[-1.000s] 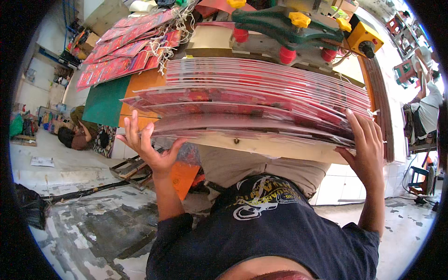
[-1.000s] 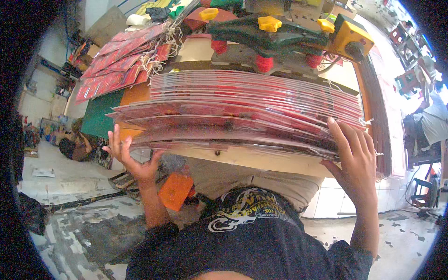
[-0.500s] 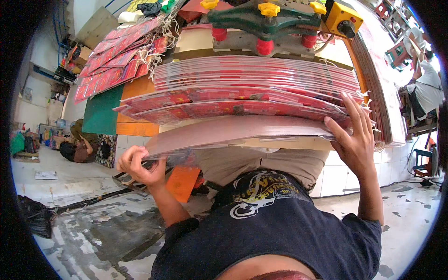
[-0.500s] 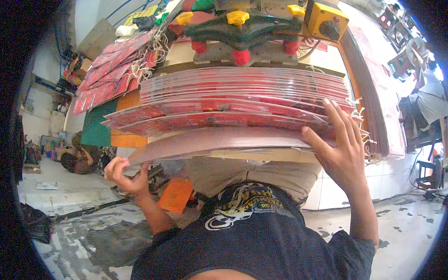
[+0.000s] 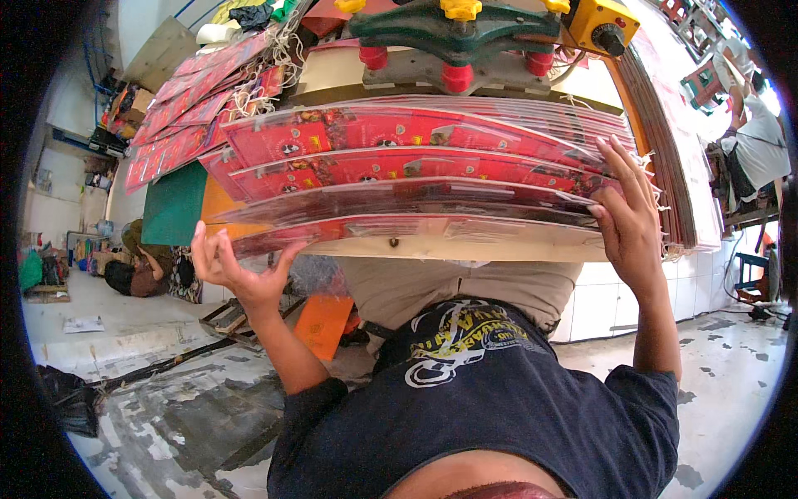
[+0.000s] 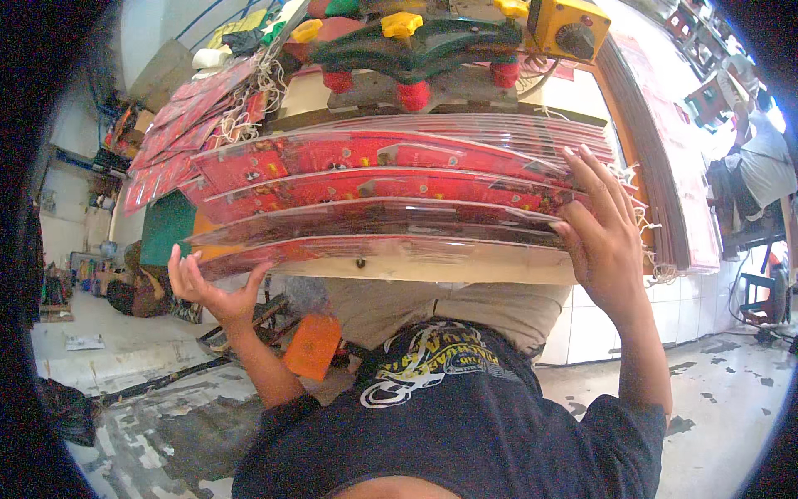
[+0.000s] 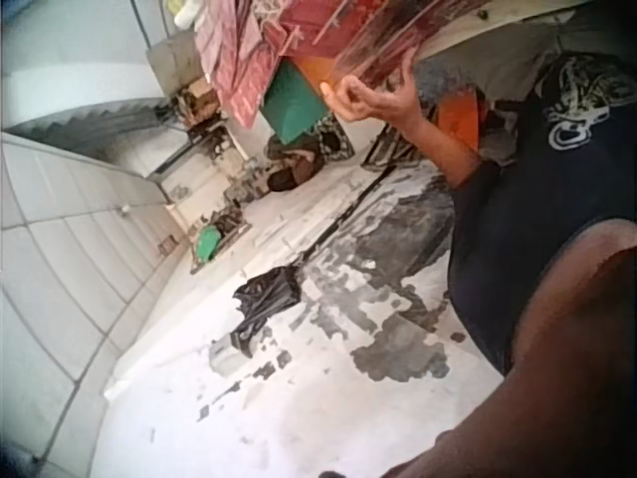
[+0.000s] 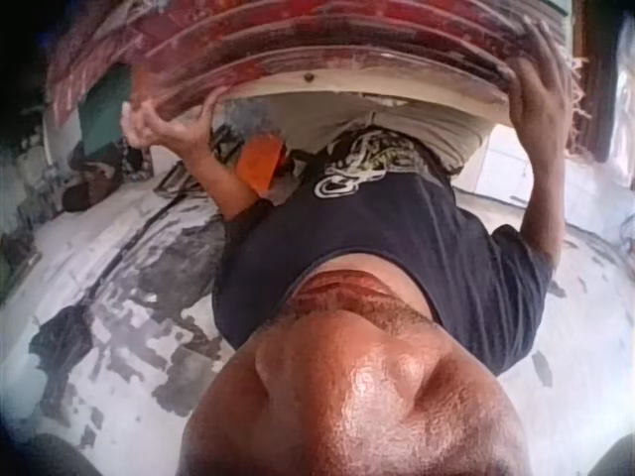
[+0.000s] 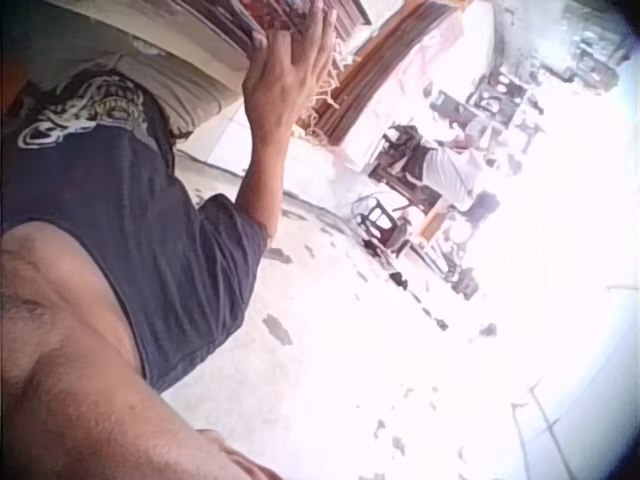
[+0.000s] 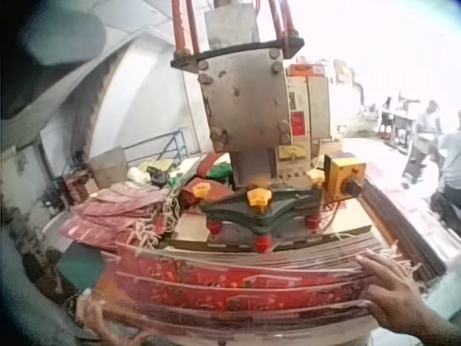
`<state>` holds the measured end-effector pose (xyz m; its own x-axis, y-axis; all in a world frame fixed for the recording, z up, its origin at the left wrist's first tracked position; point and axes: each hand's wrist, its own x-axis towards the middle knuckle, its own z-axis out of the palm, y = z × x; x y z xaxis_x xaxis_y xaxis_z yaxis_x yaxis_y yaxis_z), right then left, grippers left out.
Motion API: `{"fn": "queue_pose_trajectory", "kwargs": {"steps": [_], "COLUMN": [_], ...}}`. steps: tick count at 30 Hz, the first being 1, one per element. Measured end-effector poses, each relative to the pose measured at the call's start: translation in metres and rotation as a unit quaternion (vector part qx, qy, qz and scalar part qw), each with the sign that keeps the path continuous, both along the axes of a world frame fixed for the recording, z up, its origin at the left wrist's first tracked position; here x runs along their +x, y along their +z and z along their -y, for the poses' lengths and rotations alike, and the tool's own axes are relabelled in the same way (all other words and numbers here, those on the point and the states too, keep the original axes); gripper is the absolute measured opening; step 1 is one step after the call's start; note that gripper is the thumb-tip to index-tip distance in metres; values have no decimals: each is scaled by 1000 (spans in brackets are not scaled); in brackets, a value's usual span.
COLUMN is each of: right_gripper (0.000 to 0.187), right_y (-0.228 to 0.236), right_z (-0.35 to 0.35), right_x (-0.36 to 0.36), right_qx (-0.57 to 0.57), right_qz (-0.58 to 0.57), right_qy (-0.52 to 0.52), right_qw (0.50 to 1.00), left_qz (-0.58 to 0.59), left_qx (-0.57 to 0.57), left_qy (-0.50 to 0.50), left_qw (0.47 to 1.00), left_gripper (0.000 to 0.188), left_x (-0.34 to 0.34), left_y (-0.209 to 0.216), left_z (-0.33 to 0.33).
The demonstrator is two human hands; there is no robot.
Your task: The person organizes and stacks red paper bags or wrappers at a processing machine, flipping through them by hand and checking the alignment before gathering them into a bundle.
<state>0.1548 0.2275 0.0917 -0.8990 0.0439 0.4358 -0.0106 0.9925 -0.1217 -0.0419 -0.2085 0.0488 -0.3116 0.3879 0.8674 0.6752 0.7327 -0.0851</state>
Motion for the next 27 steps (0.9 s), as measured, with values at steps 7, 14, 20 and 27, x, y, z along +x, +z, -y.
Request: {"fn": "queue_pose_trajectory", "kwargs": {"steps": [7, 14, 20, 27], "right_gripper": [21, 21, 19, 20], "right_y": [-1, 7, 2, -2], "right_z": [-3, -5, -6, -8], "right_x": [-12, -21, -22, -22], "right_qx": [-65, -63, -76, -75], "right_qz": [-16, -31, -22, -35], "right_qy": [-20, -28, -36, -37], "right_qw": [998, 997, 996, 996], "left_qz": [-43, -44, -3, 148], "left_qx": [-64, -29, 2, -55], "left_qy": [69, 44, 34, 36], "left_qw": [995, 998, 999, 987], "left_gripper": [68, 42, 23, 30], "left_x": [7, 14, 31, 42], "left_y": [-12, -21, 10, 41], "left_z": [12, 26, 19, 8]}}
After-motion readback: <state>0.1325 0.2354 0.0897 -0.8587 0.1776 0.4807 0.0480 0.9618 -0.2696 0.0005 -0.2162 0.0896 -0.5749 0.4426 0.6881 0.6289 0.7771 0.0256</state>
